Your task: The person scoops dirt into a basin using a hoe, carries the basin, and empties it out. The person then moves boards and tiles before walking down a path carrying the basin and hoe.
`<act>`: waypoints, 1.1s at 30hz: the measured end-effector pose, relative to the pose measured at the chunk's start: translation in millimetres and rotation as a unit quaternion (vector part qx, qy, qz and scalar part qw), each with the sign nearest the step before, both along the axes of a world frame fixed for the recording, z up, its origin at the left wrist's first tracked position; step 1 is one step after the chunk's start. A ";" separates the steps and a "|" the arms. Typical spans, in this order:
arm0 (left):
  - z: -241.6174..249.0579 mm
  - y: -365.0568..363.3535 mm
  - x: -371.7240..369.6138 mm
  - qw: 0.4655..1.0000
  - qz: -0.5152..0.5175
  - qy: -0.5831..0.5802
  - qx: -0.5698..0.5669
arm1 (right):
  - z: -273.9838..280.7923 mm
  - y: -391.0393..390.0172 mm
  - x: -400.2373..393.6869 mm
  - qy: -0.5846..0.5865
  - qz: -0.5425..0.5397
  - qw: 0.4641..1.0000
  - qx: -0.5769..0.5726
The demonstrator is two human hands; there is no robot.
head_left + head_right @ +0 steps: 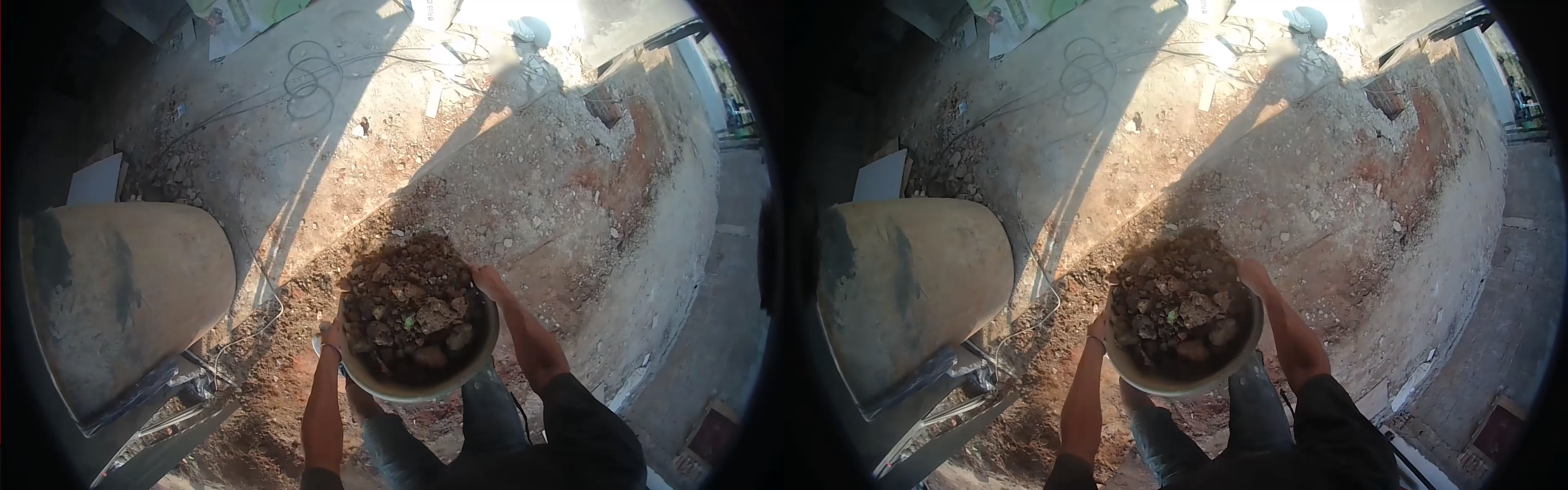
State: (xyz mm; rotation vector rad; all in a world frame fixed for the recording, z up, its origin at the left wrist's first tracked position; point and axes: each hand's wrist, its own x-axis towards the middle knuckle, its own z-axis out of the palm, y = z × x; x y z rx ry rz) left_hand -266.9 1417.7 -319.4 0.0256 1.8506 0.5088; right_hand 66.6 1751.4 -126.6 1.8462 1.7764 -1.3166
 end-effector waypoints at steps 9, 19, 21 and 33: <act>-6.1 88.3 76.9 0.985 0.127 -0.069 -0.098 | -50.2 81.3 65.6 -0.116 -0.065 0.981 -0.138; 151.8 164.5 77.1 0.942 0.296 -0.145 -0.067 | -16.9 121.2 127.4 -0.021 0.186 0.977 -0.106; 178.9 163.0 74.2 0.972 0.169 -0.115 -0.113 | 6.3 121.4 145.5 -0.056 0.290 0.951 -0.091; 329.4 -113.3 134.0 0.937 0.252 0.058 -0.234 | 120.8 2.3 394.8 -0.167 -0.204 0.959 -0.102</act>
